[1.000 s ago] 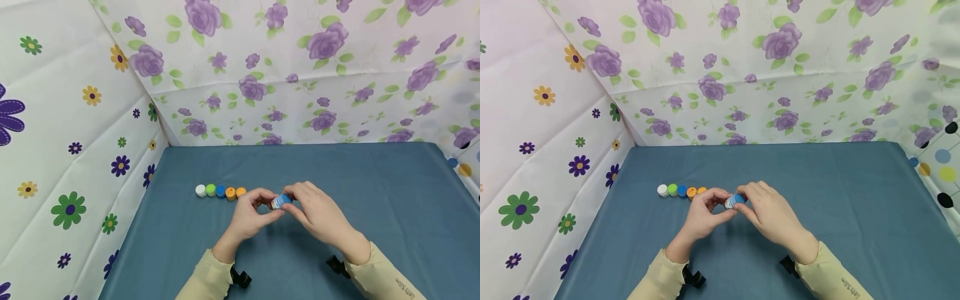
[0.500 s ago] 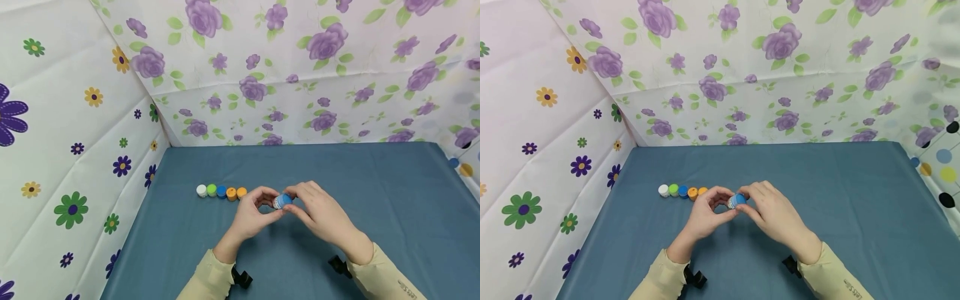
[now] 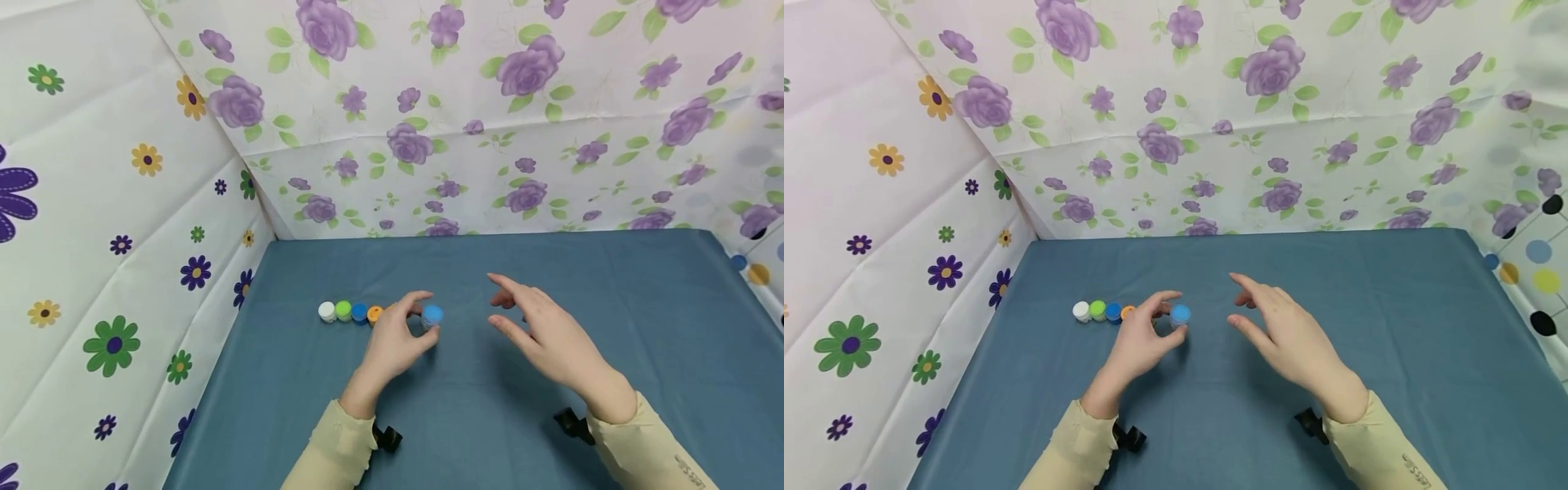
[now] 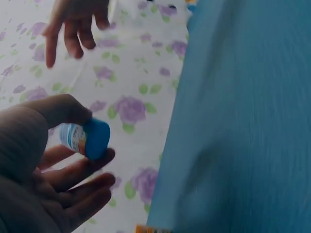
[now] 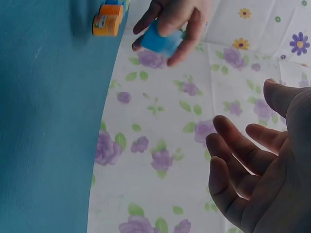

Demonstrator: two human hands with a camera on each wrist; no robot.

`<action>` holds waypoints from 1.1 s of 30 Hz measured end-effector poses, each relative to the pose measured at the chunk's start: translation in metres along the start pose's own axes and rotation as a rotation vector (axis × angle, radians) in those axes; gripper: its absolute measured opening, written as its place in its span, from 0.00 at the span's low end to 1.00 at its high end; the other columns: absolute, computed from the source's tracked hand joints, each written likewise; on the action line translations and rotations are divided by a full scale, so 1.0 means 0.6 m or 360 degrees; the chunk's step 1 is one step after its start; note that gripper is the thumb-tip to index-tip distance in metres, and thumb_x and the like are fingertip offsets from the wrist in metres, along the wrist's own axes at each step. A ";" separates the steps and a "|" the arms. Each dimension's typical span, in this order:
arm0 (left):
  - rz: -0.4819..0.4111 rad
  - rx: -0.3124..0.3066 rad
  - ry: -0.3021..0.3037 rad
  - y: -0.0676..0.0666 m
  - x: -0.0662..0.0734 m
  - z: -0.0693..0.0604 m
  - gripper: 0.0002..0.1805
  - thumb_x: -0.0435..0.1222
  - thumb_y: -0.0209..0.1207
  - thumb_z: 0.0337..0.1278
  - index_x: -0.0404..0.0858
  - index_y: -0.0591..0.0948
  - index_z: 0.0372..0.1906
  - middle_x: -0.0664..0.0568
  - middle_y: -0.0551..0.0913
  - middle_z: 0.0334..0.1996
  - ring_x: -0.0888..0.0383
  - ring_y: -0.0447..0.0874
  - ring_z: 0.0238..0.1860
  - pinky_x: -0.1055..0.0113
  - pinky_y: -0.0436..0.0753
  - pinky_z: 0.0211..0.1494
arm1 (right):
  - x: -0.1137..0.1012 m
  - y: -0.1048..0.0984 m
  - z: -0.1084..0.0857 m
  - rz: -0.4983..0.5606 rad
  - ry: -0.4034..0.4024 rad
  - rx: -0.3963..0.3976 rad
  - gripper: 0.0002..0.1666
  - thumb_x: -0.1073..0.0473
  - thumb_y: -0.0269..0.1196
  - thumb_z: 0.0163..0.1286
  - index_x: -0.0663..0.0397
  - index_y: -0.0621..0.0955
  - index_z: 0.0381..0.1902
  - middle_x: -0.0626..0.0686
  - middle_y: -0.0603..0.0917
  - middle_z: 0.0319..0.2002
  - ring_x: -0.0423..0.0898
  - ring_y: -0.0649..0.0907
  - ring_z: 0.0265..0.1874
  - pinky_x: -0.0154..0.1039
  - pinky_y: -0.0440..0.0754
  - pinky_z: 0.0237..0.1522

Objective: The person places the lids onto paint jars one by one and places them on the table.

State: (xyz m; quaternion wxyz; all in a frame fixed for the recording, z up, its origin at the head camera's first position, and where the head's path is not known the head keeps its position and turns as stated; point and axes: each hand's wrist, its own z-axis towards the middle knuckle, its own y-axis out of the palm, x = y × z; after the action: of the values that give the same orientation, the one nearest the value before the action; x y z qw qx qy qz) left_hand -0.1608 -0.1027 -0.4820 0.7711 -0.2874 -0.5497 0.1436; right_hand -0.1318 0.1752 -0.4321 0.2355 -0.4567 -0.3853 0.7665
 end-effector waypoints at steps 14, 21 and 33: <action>0.0833 0.0136 0.0087 -0.012 -0.055 0.033 0.23 0.44 0.83 0.53 0.40 0.80 0.41 0.48 0.81 0.37 0.43 0.78 0.64 0.51 0.77 0.70 | 0.013 -0.014 -0.009 -0.0022 0.0017 -0.0092 0.34 0.44 0.61 0.84 0.39 0.69 0.82 0.47 0.83 0.61 0.50 0.82 0.60 0.54 0.83 0.50; 0.0863 0.0070 -0.0020 0.004 -0.071 0.039 0.25 0.47 0.82 0.54 0.39 0.78 0.40 0.44 0.81 0.44 0.38 0.70 0.74 0.49 0.65 0.81 | 0.021 -0.011 -0.011 -0.0016 0.0009 -0.0157 0.31 0.45 0.61 0.84 0.45 0.74 0.78 0.50 0.81 0.66 0.55 0.79 0.65 0.60 0.81 0.59; 0.0778 -0.0155 -0.0090 -0.021 -0.055 0.041 0.51 0.54 0.82 0.51 0.37 0.72 0.76 0.34 0.66 0.77 0.33 0.46 0.84 0.40 0.49 0.84 | 0.060 -0.011 -0.008 -0.0112 0.0128 -0.0382 0.36 0.40 0.61 0.83 0.45 0.70 0.81 0.59 0.72 0.75 0.64 0.69 0.74 0.68 0.71 0.68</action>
State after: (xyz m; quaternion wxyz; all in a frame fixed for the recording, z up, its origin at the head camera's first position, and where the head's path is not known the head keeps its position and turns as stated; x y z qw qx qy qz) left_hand -0.1964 -0.1235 -0.4942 0.6831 -0.4443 -0.4915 0.3072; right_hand -0.1447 0.2065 -0.4466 0.2210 -0.4983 -0.4803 0.6871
